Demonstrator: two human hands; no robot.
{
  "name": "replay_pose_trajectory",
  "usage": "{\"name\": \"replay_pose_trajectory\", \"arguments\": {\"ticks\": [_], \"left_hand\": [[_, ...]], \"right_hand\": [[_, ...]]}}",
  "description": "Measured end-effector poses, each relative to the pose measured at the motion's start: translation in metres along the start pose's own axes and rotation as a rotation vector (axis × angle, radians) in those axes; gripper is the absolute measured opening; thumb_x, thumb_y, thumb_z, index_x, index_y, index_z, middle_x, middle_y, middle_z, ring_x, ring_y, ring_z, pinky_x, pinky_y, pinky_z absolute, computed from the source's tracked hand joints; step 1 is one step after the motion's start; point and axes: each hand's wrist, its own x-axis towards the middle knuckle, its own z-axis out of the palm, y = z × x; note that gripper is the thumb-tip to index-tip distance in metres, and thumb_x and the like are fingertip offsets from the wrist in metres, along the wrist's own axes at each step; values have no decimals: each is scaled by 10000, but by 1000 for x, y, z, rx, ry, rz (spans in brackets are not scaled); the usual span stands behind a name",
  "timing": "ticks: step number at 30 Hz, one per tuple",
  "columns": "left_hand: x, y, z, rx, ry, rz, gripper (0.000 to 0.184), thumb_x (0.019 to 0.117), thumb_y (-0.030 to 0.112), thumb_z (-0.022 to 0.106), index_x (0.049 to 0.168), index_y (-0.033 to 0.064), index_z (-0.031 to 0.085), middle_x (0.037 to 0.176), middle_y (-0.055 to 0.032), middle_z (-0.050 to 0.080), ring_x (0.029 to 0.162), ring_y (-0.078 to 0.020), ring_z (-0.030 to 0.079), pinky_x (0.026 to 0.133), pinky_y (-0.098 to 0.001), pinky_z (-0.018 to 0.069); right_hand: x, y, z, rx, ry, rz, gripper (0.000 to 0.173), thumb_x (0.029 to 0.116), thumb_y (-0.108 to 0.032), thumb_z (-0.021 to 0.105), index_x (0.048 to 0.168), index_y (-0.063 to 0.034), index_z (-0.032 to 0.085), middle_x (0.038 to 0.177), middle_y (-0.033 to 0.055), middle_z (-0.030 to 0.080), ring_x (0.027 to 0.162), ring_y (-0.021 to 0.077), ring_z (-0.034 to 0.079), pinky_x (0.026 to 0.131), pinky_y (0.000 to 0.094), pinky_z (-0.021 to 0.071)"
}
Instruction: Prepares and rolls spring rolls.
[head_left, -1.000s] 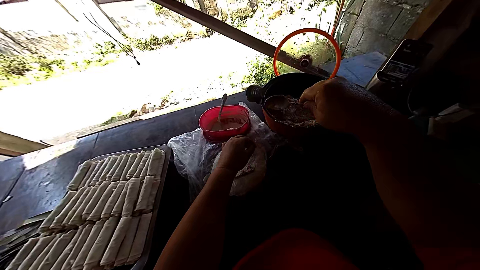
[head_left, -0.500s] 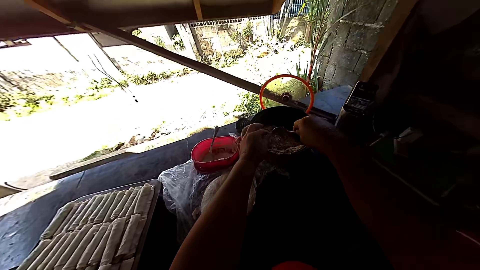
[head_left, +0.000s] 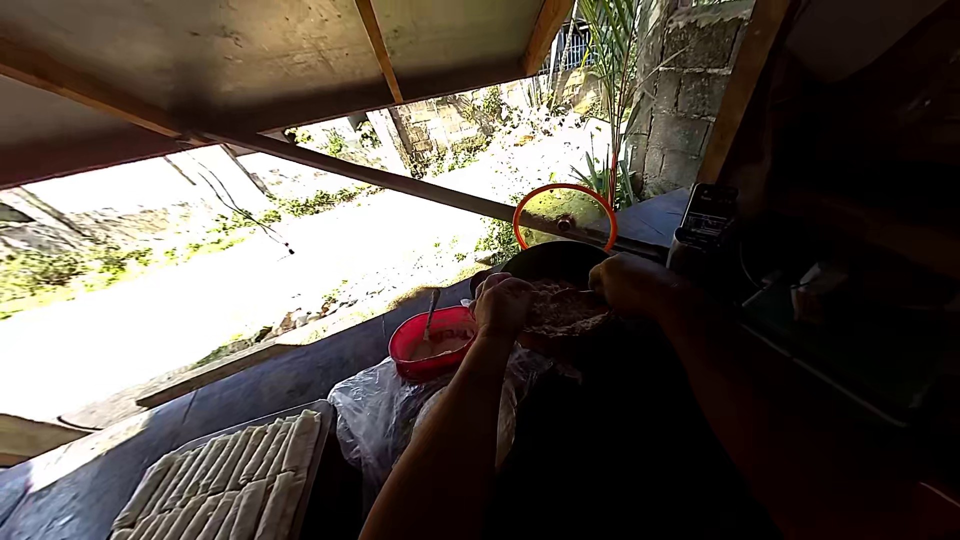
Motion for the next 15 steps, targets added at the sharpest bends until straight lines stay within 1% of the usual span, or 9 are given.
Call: {"name": "replay_pose_trajectory", "arguments": {"ticks": [3, 4, 6, 7, 9, 10, 11, 13, 15], "left_hand": [[-11, 1, -4, 42, 47, 49, 166, 908, 389, 765, 1042, 292, 787, 1368, -6, 624, 1357, -256, 494, 1065, -596, 383], [-16, -2, -8, 27, 71, 89, 164, 911, 368, 766, 1041, 269, 788, 1354, -19, 630, 1333, -256, 518, 1059, -590, 402], [-32, -15, -21, -22, 106, 186, 146, 930, 310, 749, 1042, 224, 783, 1307, -36, 654, 1269, -241, 580, 1031, -581, 458], [-43, -26, -29, -38, 120, 222, 130, 940, 285, 733, 1037, 212, 781, 1271, -28, 674, 1236, -221, 602, 1016, -568, 471], [-69, -53, -52, -59, 140, 274, 116, 956, 230, 714, 1044, 181, 770, 1199, -10, 704, 1168, -162, 645, 988, -473, 534], [-87, -67, -63, -71, 128, 275, 127, 960, 206, 707, 1068, 166, 761, 1189, -5, 706, 1147, -131, 654, 983, -413, 557], [-106, -82, -73, -71, 104, 252, 149, 963, 195, 705, 1102, 162, 749, 1198, 3, 699, 1150, -105, 653, 992, -375, 565], [-148, -113, -88, -63, 59, 194, 203, 950, 171, 716, 1151, 154, 734, 1230, 2, 687, 1172, -100, 646, 1008, -374, 563], [-191, -143, -92, -57, 36, 132, 218, 943, 178, 710, 1158, 161, 739, 1252, 0, 688, 1179, -104, 648, 1004, -384, 567]], "right_hand": [[9, 4, 14, -59, -123, 19, 188, 1014, -121, 595, 1129, -73, 736, 1099, 165, 719, 1091, 343, 681, 943, 572, 535], [11, 5, 20, -88, -174, 11, 187, 995, -102, 615, 1127, -47, 735, 1116, 186, 715, 1107, 367, 673, 959, 592, 525], [6, -4, 21, -164, -281, 13, 212, 986, -87, 632, 1168, -22, 717, 1161, 205, 702, 1146, 386, 658, 983, 599, 510], [4, -8, 21, -185, -304, 2, 215, 984, -94, 637, 1170, -18, 716, 1147, 208, 704, 1126, 388, 664, 961, 602, 517], [3, -14, 17, -219, -330, -9, 242, 1013, -143, 610, 1202, -31, 712, 1176, 196, 704, 1158, 383, 653, 986, 603, 503], [4, -15, 16, -220, -325, -5, 256, 1029, -166, 586, 1212, -39, 712, 1177, 190, 705, 1162, 379, 652, 987, 606, 502], [4, -16, 17, -215, -295, 6, 257, 1040, -188, 572, 1192, -40, 718, 1150, 191, 709, 1142, 384, 657, 967, 612, 509], [3, -16, 18, -218, -202, 25, 263, 1046, -237, 577, 1131, -30, 715, 1099, 205, 704, 1102, 401, 665, 915, 627, 526], [-3, -20, 15, -185, -66, -17, 256, 1031, -242, 613, 1151, -40, 713, 1130, 204, 685, 1119, 406, 653, 914, 639, 529]]}}
